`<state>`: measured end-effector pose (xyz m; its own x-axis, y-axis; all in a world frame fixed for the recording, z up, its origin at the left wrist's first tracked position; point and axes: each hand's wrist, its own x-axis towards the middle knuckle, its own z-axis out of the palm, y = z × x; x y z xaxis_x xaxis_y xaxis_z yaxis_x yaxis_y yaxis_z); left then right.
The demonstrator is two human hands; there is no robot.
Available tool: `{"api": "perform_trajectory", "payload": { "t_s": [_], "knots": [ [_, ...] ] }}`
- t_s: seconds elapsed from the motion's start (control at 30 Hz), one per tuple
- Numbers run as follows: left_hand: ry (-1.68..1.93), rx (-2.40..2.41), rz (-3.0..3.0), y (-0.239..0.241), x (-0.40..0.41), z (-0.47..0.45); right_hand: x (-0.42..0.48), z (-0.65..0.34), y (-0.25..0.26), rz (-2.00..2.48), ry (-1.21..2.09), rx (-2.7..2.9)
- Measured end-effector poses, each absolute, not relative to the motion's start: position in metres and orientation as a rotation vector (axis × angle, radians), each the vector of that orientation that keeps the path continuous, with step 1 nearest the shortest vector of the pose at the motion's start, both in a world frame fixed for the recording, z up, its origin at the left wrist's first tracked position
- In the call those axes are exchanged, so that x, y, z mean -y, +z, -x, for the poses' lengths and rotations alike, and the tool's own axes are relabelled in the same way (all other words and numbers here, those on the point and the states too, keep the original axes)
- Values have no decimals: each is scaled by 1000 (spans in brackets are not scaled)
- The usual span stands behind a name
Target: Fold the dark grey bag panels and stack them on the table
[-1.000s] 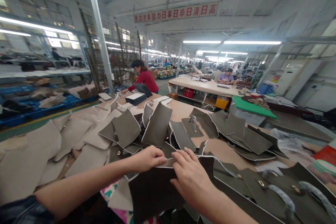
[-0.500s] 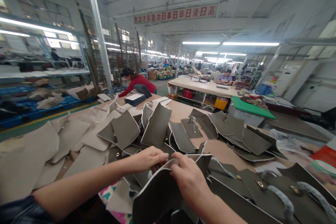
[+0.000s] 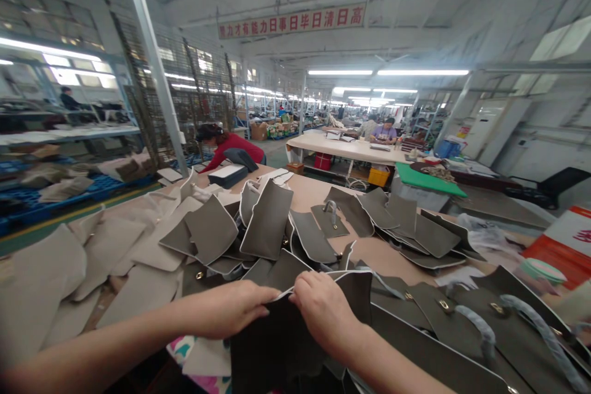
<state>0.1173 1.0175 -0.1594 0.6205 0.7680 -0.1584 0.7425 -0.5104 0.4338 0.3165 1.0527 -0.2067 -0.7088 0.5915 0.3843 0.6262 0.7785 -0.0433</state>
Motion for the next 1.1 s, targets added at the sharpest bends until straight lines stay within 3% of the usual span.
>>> {"api": "perform_trajectory", "payload": {
  "t_s": [0.23,0.5,0.7,1.1],
  "knots": [
    [86,-945,-2162,-162,-1036,-105,-1051,-317,-203,1020,58,2603],
    [99,-1304,-2381,-175,-1028,-121,-1048,-316,-212,1029,-120,2593],
    [269,-1229,-2229,-175,-1030,-109,-1057,-331,-191,996,-42,2623],
    [172,-1246,-2302,-159,-1033,-105,-1061,-347,-181,844,-176,2588]
  ]
}}
